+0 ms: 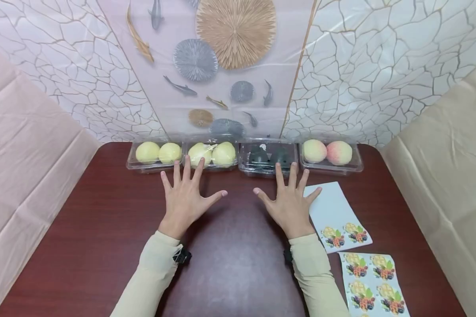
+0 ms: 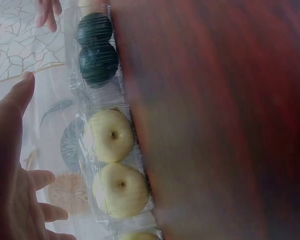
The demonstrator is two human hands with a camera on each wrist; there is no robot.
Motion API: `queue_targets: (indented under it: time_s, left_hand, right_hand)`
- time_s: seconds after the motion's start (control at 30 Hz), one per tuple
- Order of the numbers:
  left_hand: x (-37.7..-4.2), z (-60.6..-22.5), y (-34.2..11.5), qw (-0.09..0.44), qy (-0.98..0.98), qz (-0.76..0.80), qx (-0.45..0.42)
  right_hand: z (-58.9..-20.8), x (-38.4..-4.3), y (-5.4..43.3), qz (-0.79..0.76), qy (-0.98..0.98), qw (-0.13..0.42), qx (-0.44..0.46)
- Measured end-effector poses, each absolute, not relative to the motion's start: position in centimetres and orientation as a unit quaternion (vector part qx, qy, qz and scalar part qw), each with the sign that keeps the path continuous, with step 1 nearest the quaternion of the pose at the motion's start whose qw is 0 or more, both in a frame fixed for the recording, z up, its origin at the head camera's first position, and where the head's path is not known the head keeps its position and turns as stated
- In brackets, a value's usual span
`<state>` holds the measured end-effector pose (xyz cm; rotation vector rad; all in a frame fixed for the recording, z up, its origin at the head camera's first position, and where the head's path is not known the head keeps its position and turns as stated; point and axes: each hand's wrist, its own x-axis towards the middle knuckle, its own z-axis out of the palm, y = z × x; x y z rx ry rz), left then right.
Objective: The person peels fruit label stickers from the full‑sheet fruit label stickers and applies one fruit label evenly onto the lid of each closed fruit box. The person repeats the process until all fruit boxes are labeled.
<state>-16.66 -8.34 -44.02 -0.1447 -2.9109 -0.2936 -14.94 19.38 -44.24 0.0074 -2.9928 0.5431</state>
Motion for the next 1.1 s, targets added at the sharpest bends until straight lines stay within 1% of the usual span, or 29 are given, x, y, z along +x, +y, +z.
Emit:
queue_targets:
  time_s: [0.27, 0.43, 0.63, 0.77, 0.9, 1.0, 1.1]
  left_hand:
    - [-16.4, -43.9, -8.5, 0.105, -0.989, -0.089, -0.054]
    - [-16.5, -43.7, -8.0, 0.121, -0.986, -0.103, -0.056]
    - [-16.6, -43.5, -7.3, 0.143, -0.982, -0.11, -0.058]
    - [-16.5, -43.4, -6.7, 0.159, -0.976, -0.13, -0.066]
    - [-16.5, -43.3, -6.1, 0.176, -0.959, -0.215, -0.062]
    - [-16.6, -42.9, -5.6, 0.173, -0.934, -0.309, -0.047]
    - [-16.7, -42.7, -5.2, 0.162, -0.906, -0.391, -0.029]
  right_hand:
    - [-44.8, -14.5, 19.2, 0.191, -0.98, 0.048, 0.005]
    - [-44.4, -14.6, 19.5, 0.194, -0.979, 0.065, 0.01]
    - [-44.2, -14.7, 19.6, 0.195, -0.979, 0.051, 0.013]
    - [-44.1, -14.6, 20.1, 0.208, -0.976, 0.06, 0.006]
    - [-43.9, -14.7, 20.6, 0.278, -0.957, 0.083, 0.003]
    - [-43.6, -15.1, 20.9, 0.334, -0.937, 0.1, -0.008]
    - [-43.3, -15.5, 21.1, 0.355, -0.927, 0.119, -0.029]
